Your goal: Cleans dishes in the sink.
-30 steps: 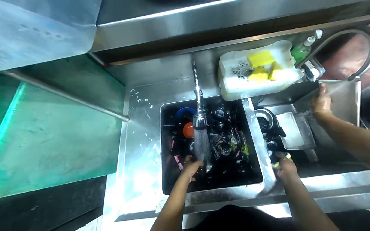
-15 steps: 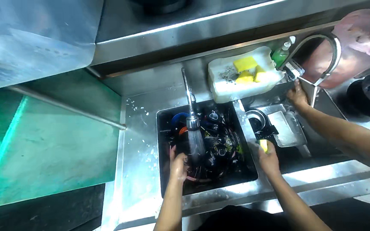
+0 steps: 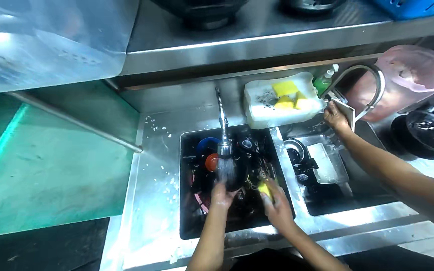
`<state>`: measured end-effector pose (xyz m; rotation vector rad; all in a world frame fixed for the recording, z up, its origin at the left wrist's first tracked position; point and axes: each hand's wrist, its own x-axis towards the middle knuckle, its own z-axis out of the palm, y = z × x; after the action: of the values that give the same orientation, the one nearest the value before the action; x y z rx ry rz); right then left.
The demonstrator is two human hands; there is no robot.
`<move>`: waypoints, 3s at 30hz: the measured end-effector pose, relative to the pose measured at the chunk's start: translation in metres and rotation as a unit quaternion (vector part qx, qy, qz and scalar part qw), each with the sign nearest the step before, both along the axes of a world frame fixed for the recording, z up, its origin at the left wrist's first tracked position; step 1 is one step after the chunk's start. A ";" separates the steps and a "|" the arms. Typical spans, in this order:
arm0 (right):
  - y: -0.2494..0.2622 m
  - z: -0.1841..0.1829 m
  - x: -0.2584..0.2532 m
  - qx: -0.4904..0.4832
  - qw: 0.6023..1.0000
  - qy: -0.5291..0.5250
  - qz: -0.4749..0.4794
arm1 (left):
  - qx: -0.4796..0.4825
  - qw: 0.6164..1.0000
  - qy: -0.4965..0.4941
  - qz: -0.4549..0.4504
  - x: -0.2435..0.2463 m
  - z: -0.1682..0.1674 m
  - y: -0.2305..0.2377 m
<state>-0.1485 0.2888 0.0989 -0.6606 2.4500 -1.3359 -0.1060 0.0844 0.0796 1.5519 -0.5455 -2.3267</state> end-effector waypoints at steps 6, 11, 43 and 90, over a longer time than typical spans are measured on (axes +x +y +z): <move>0.036 -0.020 -0.003 0.023 0.994 -0.077 -0.070 | -0.168 0.967 -0.129 -0.140 0.028 -0.001 -0.035; 0.036 -0.022 0.005 0.017 0.993 -0.109 -0.052 | -0.282 0.901 -0.189 -0.269 0.052 0.002 -0.041; -0.051 0.104 -0.114 -0.069 0.925 -0.374 0.021 | -0.107 0.906 0.119 -0.392 -0.004 0.098 0.052; -0.040 0.098 -0.068 -0.135 0.920 -0.323 -0.174 | 0.149 0.961 0.177 -0.150 -0.036 0.053 0.063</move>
<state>-0.2163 0.2490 0.1968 0.1816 1.9034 -1.7003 -0.1420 0.1478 0.1321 1.1788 -0.3746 -2.9493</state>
